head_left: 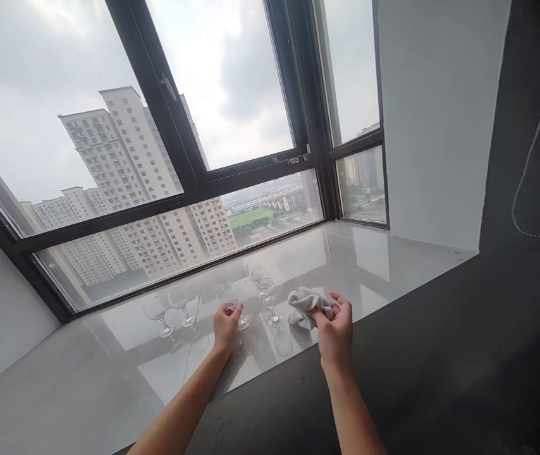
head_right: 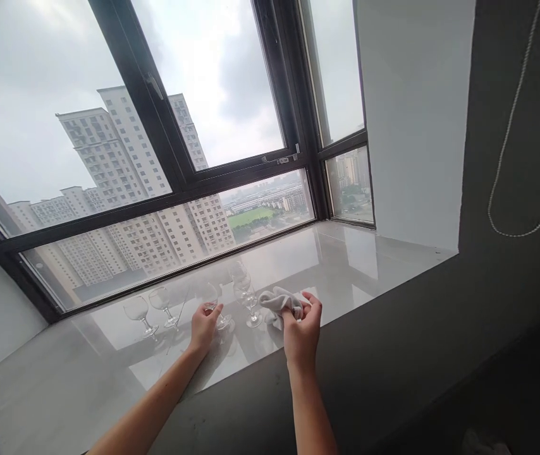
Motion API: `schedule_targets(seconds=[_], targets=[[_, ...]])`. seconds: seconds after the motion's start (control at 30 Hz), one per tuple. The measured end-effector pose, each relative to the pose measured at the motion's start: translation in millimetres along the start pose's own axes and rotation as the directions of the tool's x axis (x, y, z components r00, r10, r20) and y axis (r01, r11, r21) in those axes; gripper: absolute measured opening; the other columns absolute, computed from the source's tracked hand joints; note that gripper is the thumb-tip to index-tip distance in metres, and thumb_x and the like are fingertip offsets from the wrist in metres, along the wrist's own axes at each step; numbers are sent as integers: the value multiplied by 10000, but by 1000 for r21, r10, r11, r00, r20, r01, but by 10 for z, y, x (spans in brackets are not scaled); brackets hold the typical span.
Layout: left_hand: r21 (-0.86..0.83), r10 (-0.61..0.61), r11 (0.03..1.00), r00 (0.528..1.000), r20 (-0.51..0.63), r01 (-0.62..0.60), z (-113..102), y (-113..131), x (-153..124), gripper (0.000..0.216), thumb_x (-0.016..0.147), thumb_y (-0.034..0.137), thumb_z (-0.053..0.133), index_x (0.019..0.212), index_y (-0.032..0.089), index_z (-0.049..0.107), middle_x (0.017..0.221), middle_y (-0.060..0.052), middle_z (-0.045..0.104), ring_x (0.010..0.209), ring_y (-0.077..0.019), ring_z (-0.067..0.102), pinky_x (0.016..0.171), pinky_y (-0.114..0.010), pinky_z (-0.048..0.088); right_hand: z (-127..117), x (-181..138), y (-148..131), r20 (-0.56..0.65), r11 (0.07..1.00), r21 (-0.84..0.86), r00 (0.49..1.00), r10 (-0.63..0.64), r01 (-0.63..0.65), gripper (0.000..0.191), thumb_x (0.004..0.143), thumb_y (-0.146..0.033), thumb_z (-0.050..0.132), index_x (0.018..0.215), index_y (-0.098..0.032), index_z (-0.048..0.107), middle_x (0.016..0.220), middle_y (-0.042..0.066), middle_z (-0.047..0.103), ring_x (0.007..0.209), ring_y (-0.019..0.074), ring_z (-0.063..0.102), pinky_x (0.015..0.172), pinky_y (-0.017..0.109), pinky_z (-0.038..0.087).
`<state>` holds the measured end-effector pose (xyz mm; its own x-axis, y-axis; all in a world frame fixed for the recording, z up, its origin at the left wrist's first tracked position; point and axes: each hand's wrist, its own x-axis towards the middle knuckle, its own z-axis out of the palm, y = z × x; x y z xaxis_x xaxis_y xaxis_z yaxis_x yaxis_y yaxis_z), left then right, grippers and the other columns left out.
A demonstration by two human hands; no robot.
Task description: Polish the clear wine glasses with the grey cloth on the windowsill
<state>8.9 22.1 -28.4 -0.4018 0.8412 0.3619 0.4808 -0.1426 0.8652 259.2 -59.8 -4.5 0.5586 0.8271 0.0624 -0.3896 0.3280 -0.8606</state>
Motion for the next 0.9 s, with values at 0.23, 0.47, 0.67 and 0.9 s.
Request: schedule_targets(seconds=[0.23,0.47,0.67,0.9], targets=[[293,31,954,995,95,-58,145,4,322,227,747,443,666,742,216,654,663,-31,683,687,-213,648,626,-276,390,-32,13,60,2,1000,-28,1000,3,-3,706,672,-418,792,1262,-212,464,970,46,663,824,209,647,698,294,525],[330,-39,944,981,188,-26,219,78,691,215,734,389,701,807,195,643,654,-16,683,655,-196,647,598,-260,384,-88,100,51,-25,1000,2,1000,4,-4,709,645,-404,799,1238,-207,465,945,41,657,804,207,637,670,294,516],[477,12,874,986,168,-92,-314,26,623,298,681,384,735,866,208,582,671,5,620,662,-205,608,605,-270,360,-108,72,-12,-38,999,19,999,32,-31,712,630,-394,804,1229,-209,465,940,36,639,786,195,617,654,289,507],[537,4,840,989,-148,77,-1134,-317,558,170,782,349,576,886,215,563,1006,-85,647,908,-243,615,704,-300,422,-81,32,-13,-8,996,49,998,68,-68,775,597,-393,836,1251,-205,463,938,27,638,799,183,621,681,275,519]])
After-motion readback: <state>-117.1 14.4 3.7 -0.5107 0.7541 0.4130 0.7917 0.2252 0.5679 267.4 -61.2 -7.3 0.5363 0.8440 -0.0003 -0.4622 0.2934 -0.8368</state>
